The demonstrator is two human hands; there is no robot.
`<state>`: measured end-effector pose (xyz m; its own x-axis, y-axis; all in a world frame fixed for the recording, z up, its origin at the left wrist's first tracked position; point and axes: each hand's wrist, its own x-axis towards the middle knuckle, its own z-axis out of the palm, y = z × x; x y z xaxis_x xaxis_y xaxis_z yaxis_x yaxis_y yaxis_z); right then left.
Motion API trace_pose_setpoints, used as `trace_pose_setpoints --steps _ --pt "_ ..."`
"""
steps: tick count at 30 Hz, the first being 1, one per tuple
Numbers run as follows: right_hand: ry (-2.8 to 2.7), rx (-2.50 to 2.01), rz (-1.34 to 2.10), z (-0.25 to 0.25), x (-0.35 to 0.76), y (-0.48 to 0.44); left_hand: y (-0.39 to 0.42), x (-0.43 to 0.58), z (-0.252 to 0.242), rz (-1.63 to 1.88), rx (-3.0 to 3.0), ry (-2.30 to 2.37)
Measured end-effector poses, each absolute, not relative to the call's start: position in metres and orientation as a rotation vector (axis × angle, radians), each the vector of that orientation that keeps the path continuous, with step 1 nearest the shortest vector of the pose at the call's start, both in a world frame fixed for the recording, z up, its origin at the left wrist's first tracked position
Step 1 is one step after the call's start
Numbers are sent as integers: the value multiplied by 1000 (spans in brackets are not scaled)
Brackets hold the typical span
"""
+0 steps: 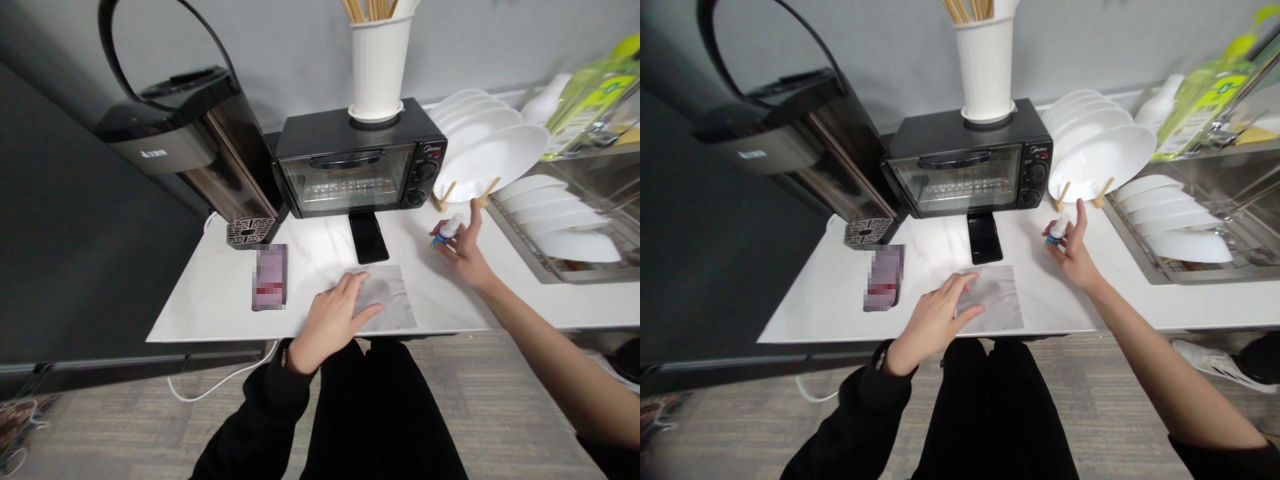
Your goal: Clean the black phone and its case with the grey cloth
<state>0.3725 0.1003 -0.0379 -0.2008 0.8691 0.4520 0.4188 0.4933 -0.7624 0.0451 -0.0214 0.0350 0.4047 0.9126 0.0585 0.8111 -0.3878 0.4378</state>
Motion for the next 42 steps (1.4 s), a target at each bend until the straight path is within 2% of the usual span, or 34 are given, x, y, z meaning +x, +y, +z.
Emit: trace_pose_setpoints --steps 6,9,13,18,24,29,33,42 --pt "-1659 -1202 565 -55 375 128 63 76 35 260 2309 1943" --pt "-1525 -1335 433 -61 377 127 99 100 28 129 2201 2099" --pt "-1327 -1440 237 -61 376 101 122 117 19 37 2199 2106" --pt "-1402 -1327 153 -46 365 56 126 84 24 -52 2287 1917" --pt "-1799 -1139 575 -34 312 83 128 37 37 -35 2490 1572" --pt "-1589 -1148 851 -35 267 141 118 35 33 182 2658 1427" --pt "-1397 -1116 1137 -37 260 152 111 39 26 396 2816 1397" --pt "-1032 -1106 1355 -40 261 141 102 45 26 379 2974 1349"
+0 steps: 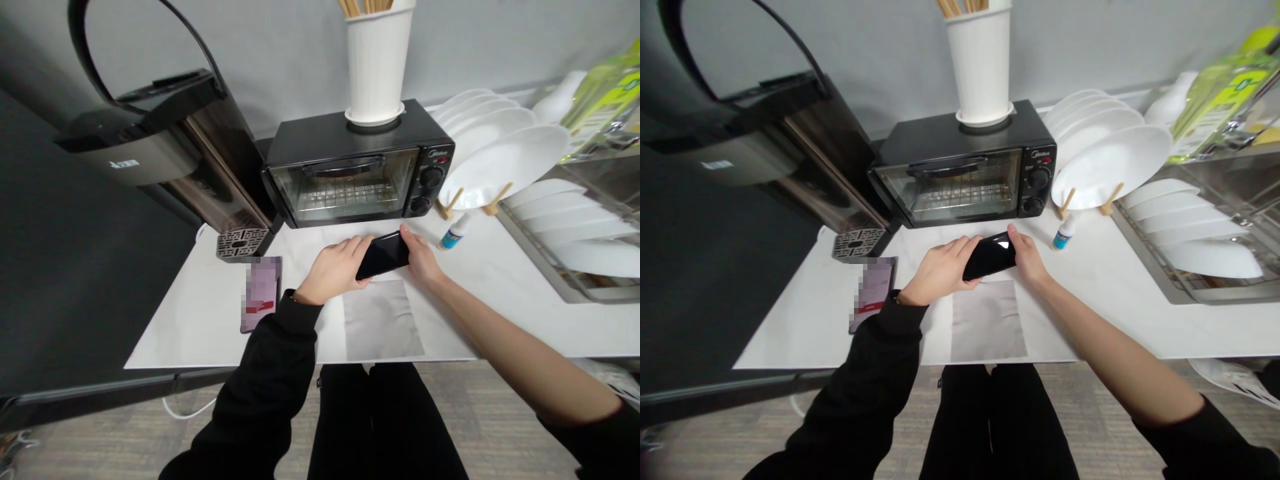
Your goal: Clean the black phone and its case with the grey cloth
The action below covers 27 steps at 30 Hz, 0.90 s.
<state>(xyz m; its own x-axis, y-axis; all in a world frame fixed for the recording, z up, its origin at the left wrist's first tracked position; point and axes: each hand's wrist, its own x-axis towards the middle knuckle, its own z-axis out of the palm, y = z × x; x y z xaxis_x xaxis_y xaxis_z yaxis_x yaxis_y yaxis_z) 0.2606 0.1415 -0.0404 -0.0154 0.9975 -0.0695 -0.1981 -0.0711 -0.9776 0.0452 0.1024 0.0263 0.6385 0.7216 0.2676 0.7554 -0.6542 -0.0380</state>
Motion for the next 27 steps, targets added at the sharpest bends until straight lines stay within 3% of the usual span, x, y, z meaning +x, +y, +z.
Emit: trace_pose_setpoints --steps 9,27 --pt "-969 -1062 1560 -20 264 140 101 45 26 -329 -2687 -1268" --pt "-911 -989 1598 -20 261 143 102 45 23 -322 -2695 -1339"
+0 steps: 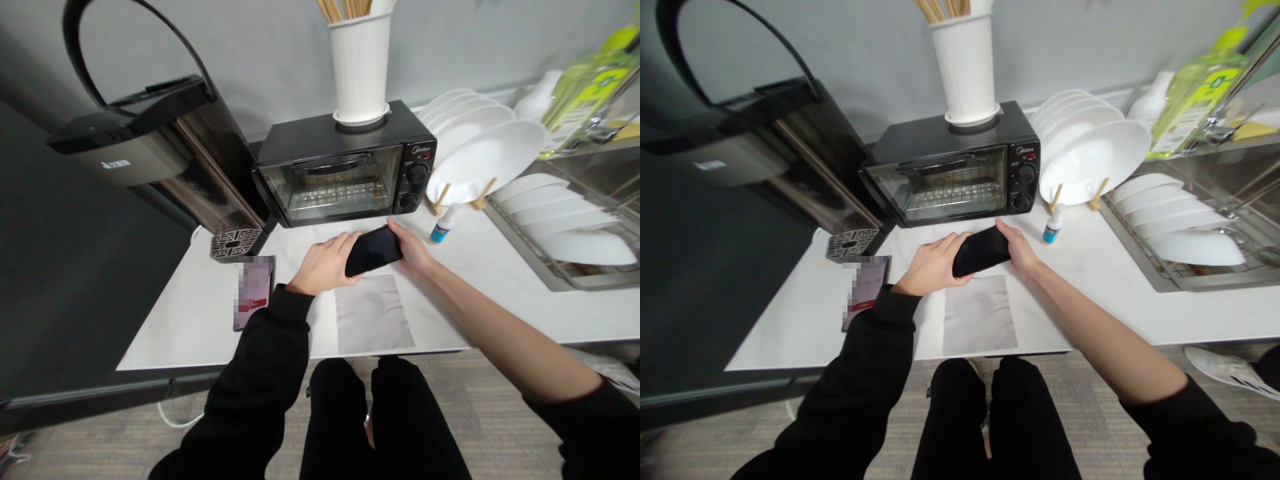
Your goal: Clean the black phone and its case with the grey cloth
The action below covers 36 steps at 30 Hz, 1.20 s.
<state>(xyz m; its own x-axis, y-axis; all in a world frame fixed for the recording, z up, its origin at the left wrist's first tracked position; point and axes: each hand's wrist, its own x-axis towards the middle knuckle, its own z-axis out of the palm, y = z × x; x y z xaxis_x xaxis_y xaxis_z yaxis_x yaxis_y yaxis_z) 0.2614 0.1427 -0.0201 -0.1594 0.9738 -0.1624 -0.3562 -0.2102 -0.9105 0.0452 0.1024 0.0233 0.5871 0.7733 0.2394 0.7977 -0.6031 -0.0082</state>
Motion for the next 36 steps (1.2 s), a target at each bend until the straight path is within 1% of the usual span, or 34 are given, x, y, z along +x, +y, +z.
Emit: trace_pose_setpoints --steps 16,22,29,36 --pt "-899 -950 1724 -14 265 141 105 41 24 -376 -2704 -1297" --pt "-867 -933 1688 -19 262 144 106 42 23 -387 -2714 -1322" --pt "-881 -762 1705 -9 251 139 111 39 23 -577 -2508 -1608" --pt "-848 -706 1708 -15 252 138 108 42 22 -681 -2478 -1615"
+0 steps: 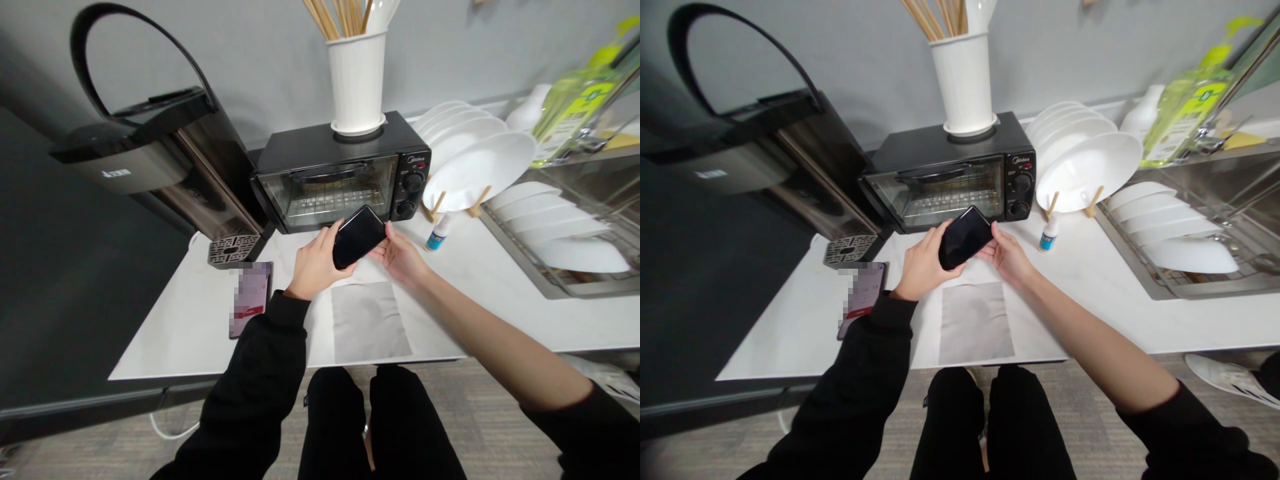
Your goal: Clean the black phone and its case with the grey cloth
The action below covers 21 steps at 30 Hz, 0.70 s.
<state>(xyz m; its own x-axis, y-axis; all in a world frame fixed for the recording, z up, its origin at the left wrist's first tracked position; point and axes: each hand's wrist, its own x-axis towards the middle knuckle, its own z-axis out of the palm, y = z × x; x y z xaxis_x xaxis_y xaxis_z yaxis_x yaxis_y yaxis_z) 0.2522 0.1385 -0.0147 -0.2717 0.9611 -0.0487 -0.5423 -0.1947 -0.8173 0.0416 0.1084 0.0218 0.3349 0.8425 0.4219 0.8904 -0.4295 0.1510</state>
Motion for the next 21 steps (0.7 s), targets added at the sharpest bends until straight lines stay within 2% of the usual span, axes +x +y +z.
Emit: trace_pose_setpoints --steps 11,21 --pt "-820 -739 1750 -16 261 139 107 43 19 -897 -2709 -1633" --pt "-1000 -784 1393 -14 250 139 110 45 17 -1176 -2794 -1472"
